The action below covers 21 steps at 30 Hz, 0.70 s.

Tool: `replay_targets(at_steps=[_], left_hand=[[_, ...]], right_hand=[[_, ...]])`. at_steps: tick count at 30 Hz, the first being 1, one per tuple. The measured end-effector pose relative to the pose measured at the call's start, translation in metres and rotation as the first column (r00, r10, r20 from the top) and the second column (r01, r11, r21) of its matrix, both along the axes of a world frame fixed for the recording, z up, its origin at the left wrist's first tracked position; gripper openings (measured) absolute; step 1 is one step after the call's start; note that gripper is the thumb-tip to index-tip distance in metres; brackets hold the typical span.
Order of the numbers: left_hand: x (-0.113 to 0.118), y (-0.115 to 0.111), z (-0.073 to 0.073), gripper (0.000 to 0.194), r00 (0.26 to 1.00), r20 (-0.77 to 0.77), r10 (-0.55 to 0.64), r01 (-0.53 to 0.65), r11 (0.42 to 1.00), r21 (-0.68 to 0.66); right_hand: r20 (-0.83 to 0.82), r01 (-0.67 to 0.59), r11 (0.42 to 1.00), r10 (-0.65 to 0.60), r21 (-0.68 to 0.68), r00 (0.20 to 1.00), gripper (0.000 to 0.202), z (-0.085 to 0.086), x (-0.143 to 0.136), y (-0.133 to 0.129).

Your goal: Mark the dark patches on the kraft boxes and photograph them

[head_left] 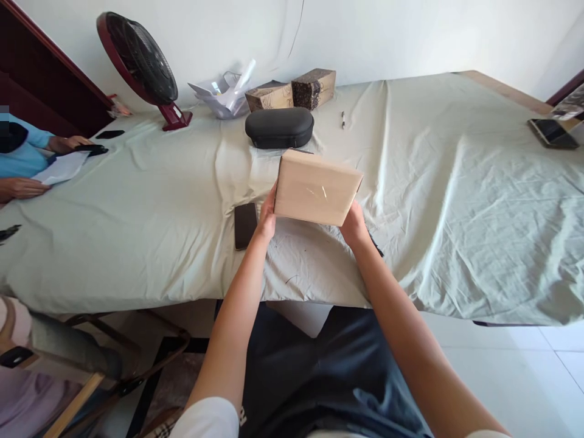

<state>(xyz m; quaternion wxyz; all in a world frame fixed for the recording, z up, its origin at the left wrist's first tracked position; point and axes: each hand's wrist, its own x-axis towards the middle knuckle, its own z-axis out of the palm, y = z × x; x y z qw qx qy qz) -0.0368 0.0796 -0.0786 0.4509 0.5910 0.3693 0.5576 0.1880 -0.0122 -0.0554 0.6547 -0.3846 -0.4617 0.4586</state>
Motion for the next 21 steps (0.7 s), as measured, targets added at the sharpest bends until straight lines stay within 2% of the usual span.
replay_targets(at_steps=[2,4,6,9,11,16,21], left_hand=[[-0.001,-0.003,0.001,0.108,0.990,0.036,-0.136,0.135,0.990,0.033],[-0.004,-0.006,0.001,0.110,0.976,0.048,-0.214,0.212,0.976,0.048],[-0.006,-0.011,-0.001,0.112,0.977,0.028,-0.213,0.213,0.977,0.014],[-0.006,-0.018,-0.002,0.110,0.988,-0.017,-0.152,0.149,0.984,-0.100],[-0.003,-0.022,0.001,0.111,0.993,-0.017,-0.119,0.115,0.982,-0.147],[0.002,-0.030,0.017,0.102,0.986,0.096,-0.136,0.149,0.978,-0.144],[-0.001,-0.032,0.024,0.092,0.987,0.127,-0.098,0.113,0.987,-0.112]], right_hand=[[0.003,0.021,1.000,-0.021,0.001,1.000,0.070,0.000,0.001,0.000],[0.008,0.042,0.999,-0.041,-0.023,0.999,0.074,-0.003,0.004,0.002],[0.024,0.084,0.994,-0.083,-0.071,0.996,0.092,-0.010,0.008,0.004],[0.065,0.146,0.979,-0.138,-0.145,0.988,0.132,-0.019,0.014,0.008],[0.093,0.137,0.978,-0.123,-0.160,0.988,0.145,-0.022,0.016,0.008],[0.162,0.091,0.992,-0.076,-0.092,0.984,0.152,-0.012,0.014,0.002],[0.232,0.085,0.996,-0.077,-0.028,0.970,0.138,-0.006,0.017,-0.002]])
